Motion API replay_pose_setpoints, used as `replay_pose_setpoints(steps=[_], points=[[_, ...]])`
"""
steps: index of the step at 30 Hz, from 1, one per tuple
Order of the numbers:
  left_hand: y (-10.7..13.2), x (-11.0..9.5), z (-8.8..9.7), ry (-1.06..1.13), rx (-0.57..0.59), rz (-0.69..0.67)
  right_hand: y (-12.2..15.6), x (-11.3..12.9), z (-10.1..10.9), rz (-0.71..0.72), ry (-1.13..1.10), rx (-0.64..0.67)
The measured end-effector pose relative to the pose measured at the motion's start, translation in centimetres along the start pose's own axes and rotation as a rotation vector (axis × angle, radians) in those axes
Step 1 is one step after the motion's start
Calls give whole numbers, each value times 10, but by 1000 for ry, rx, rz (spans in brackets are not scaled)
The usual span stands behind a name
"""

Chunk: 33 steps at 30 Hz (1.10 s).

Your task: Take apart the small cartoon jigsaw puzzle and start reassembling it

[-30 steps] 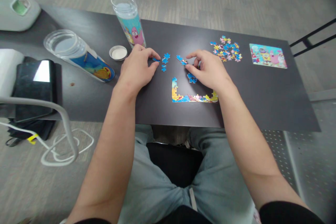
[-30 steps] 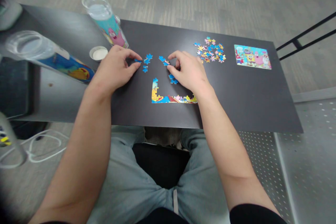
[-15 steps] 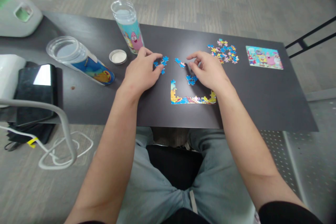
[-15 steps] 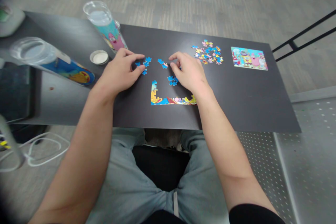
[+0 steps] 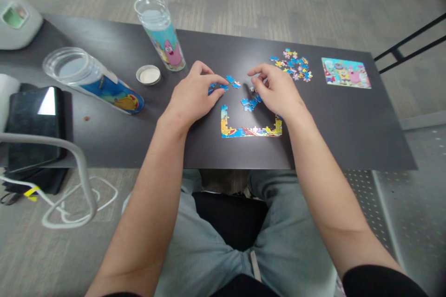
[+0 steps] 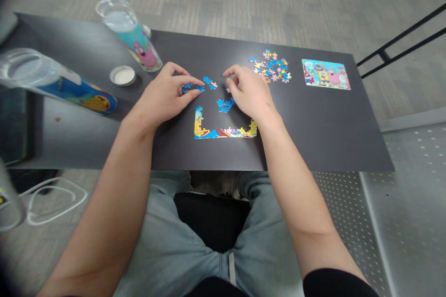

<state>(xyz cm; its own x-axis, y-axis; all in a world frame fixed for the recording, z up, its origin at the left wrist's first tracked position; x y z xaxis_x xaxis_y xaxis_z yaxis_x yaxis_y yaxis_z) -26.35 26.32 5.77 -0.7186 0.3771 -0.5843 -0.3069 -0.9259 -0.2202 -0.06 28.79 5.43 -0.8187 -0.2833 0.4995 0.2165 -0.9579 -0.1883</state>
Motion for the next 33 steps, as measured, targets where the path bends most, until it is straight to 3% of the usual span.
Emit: replay_pose_setpoints(steps=[11,20,27,33], points=[[-14,-12,-17,52,42,-37,2,-26,16,-74,-62,12],[-20,-29,-22,171,62,-80,13,-22,27,-27,-152,108],[-28,-26,-10,396,-227,-44,20,-39,32,36,-285,223],[-18,-25,11,326,-237,23,18,-36,24,205,-292,280]])
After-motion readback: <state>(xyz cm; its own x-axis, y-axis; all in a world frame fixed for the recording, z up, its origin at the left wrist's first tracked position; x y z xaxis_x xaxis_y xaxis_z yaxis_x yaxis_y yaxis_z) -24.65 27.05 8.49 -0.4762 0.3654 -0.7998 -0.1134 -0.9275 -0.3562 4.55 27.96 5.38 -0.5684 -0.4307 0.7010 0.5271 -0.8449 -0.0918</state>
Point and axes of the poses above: each hand's wrist, its own y-axis away from the middle knuckle, its own z-axis out of the back of the hand, x = y × z, the point moved 5 cm from there along -y, towards the middle knuckle, and after that the axes turned 5 degrees about -z, right-handed, at the moved point
